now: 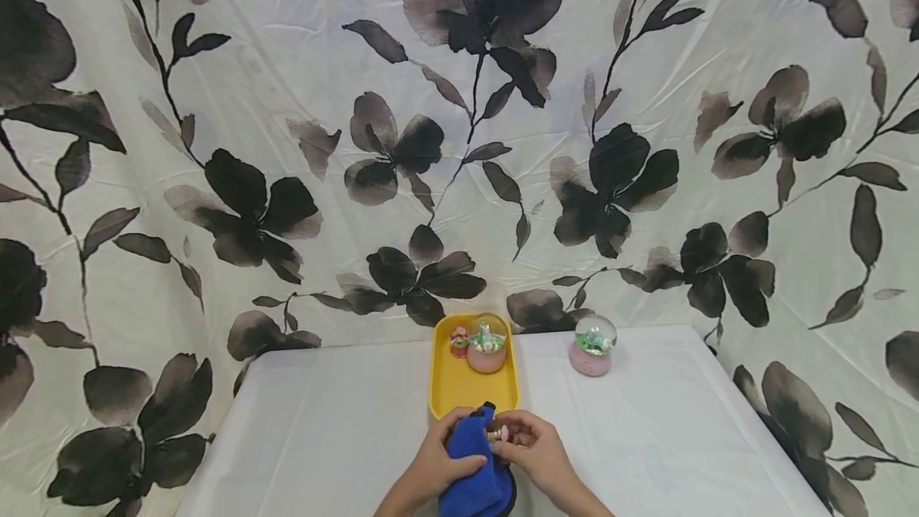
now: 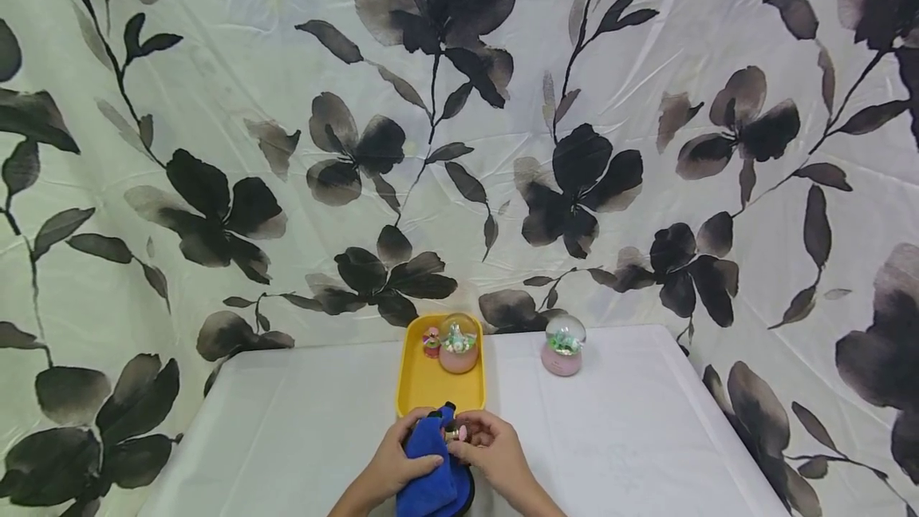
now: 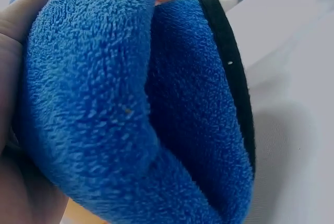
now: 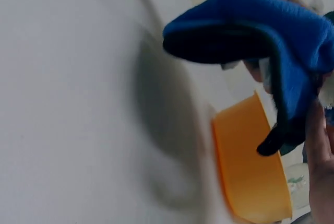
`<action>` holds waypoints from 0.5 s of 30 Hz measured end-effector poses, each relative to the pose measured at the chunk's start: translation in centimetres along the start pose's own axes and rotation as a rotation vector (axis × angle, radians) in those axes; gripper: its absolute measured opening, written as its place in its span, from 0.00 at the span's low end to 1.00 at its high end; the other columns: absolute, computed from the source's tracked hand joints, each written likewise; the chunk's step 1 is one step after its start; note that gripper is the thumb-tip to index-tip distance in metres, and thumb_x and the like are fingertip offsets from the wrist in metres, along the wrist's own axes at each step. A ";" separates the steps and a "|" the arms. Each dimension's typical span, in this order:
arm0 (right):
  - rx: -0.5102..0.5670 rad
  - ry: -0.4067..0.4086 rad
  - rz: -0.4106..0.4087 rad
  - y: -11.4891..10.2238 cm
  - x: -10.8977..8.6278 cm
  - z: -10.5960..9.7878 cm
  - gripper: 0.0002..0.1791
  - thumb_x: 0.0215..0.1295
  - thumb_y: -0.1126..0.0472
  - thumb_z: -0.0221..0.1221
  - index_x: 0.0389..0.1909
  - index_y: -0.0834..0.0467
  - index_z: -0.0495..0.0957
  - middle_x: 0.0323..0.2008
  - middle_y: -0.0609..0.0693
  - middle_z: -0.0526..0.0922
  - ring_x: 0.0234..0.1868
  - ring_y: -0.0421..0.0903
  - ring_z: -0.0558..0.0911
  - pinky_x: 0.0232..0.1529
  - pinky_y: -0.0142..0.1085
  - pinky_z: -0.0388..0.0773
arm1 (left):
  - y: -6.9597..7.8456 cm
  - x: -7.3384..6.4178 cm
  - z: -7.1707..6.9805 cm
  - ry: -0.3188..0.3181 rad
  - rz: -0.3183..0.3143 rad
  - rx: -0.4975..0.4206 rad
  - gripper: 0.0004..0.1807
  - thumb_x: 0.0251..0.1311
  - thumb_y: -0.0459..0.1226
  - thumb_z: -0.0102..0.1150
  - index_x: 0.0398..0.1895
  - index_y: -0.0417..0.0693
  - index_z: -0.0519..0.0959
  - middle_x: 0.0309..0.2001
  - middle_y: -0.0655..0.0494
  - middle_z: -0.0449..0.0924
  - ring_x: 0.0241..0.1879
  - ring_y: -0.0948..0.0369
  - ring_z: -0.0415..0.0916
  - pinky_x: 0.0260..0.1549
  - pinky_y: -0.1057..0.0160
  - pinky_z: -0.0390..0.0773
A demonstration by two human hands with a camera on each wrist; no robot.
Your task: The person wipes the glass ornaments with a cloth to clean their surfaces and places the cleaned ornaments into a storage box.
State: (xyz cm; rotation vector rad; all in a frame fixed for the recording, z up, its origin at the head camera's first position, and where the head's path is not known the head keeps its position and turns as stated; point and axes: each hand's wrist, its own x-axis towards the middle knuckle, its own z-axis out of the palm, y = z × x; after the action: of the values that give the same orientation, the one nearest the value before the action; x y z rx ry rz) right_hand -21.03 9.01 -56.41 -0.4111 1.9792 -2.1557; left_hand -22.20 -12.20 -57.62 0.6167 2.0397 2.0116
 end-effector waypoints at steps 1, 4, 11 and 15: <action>0.007 -0.022 -0.017 0.1 -0.1 -0.1 0.28 0.59 0.65 0.67 0.60 0.68 0.71 0.48 0.60 0.79 0.41 0.47 0.83 0.38 0.37 0.81 | 0.0 0.0 0.0 0.001 -0.003 -0.014 0.28 0.56 0.34 0.67 0.60 0.45 0.71 0.51 0.46 0.77 0.46 0.52 0.78 0.43 0.57 0.78; -0.020 -0.091 -0.112 0.7 -0.3 -0.4 0.31 0.59 0.70 0.65 0.64 0.67 0.67 0.55 0.64 0.73 0.43 0.46 0.81 0.40 0.36 0.81 | 0.0 -0.1 0.0 0.004 -0.018 -0.051 0.27 0.57 0.32 0.66 0.60 0.42 0.70 0.51 0.45 0.77 0.45 0.52 0.78 0.43 0.56 0.78; -0.264 -0.086 -0.223 -0.7 -0.4 -0.1 0.21 0.67 0.68 0.58 0.59 0.69 0.70 0.43 0.59 0.80 0.31 0.46 0.83 0.29 0.38 0.81 | 0.0 0.1 -0.2 -0.011 -0.029 -0.018 0.28 0.58 0.33 0.66 0.61 0.44 0.69 0.51 0.46 0.77 0.46 0.52 0.78 0.44 0.57 0.78; -0.261 -0.032 -0.157 0.6 -0.1 -0.1 0.15 0.73 0.61 0.54 0.53 0.66 0.74 0.33 0.52 0.83 0.29 0.51 0.84 0.28 0.42 0.82 | -0.4 0.0 0.0 -0.017 -0.031 0.038 0.27 0.57 0.36 0.67 0.61 0.49 0.71 0.50 0.47 0.77 0.46 0.52 0.78 0.43 0.57 0.78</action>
State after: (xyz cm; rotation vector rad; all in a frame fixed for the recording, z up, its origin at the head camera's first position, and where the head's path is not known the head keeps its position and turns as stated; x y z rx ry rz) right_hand -21.00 9.06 -57.03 -0.6570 2.2877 -1.9639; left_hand -22.31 -12.21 -58.04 0.6030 2.0693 1.9483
